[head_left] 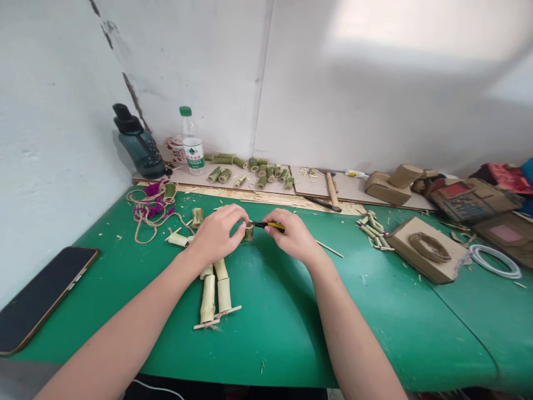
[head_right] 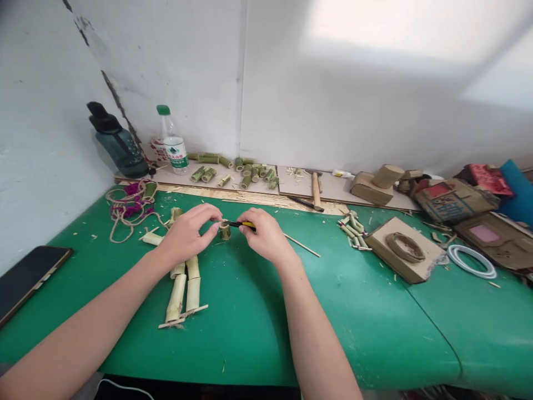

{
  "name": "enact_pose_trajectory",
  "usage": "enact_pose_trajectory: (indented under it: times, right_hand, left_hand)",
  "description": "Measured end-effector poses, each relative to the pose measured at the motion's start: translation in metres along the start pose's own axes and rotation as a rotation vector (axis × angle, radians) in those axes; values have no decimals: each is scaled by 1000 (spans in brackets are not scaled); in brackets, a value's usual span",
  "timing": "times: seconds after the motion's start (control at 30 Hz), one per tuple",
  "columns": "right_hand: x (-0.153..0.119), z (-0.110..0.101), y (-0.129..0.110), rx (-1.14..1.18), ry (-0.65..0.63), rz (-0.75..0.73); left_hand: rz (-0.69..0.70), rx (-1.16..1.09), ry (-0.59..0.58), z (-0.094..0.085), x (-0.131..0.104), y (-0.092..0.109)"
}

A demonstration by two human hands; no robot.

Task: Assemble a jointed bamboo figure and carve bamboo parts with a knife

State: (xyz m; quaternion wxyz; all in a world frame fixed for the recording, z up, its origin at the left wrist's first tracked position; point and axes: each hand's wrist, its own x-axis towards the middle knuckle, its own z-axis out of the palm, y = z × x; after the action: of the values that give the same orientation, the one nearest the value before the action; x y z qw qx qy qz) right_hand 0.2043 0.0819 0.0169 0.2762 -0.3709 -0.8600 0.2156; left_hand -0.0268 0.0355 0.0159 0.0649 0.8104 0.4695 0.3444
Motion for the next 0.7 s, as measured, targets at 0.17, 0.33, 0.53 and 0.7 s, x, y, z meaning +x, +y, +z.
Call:
enact_pose_trajectory:
  times: [0.17,0.33,0.53,0.7]
  right_hand:
    - [1,5,0,-29,-18,0]
    - [0,5,-3,-39,-18,47]
    - [0,4,-8,-49,-37,144]
    - [1,5,-10,-56,-34,112]
  left_hand:
    - [-19,14,-6,1,1,-1]
    - [-42,17,-26,0,0,-1]
    - [-33,23,-42,0,0,-1]
    - [-26,8,-53,0,0,-1]
